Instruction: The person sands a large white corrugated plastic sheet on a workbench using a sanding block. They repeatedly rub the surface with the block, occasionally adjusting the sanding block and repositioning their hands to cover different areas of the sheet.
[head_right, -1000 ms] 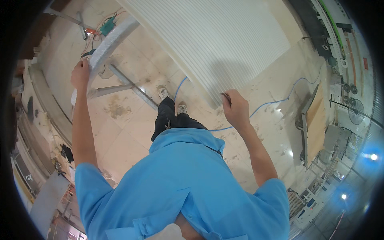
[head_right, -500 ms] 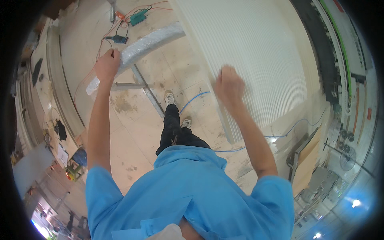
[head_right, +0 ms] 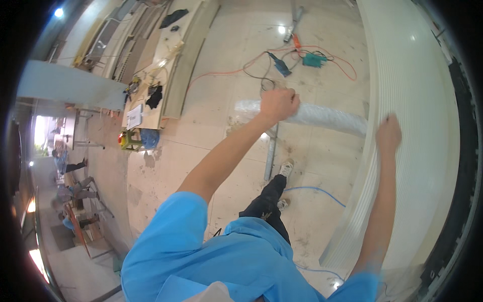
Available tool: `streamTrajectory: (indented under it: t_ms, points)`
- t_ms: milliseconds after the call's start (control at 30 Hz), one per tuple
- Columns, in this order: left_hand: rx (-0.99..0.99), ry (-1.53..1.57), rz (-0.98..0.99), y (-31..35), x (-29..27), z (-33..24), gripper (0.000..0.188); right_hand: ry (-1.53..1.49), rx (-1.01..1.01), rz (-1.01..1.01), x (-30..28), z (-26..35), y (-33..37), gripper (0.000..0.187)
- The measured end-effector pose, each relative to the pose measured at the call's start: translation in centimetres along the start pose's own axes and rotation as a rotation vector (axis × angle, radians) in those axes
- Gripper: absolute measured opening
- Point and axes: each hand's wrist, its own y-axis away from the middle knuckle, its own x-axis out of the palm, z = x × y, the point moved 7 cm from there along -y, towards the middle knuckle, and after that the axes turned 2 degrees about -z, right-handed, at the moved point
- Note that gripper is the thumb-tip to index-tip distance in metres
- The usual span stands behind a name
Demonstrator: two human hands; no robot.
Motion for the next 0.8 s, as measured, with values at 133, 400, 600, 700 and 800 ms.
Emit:
streamTrajectory:
  t_ms: [133, 400, 600, 700, 800]
  points:
    - [0.04, 0.005, -0.085, 0.5, -0.3, -0.3, 0.035, -0.134, 0.03, 0.05, -8.3, -3.5, 24.2, 0.013]
    - [0.032, 0.028, -0.041, 0.0, 0.7, 0.0, 0.035, 0.038, 0.336, 0.318, -13.3, -6.1, 40.1, 0.019]
    - [0.02, -0.098, 0.118, -1.7, 2.4, 1.8, 0.038, -0.185, -0.184, -0.246, -4.1, -0.9, 10.6, 0.011]
    - [-0.003, -0.128, 0.034, -2.2, 1.6, 2.2, 0.039, -0.06, -0.045, -0.083, -0.3, -0.2, 2.8, 0.013]
    - [0.026, -0.194, 0.042, -2.2, 1.4, 1.7, 0.039, -0.06, -0.018, -0.037, -2.0, 0.4, 5.1, 0.015]
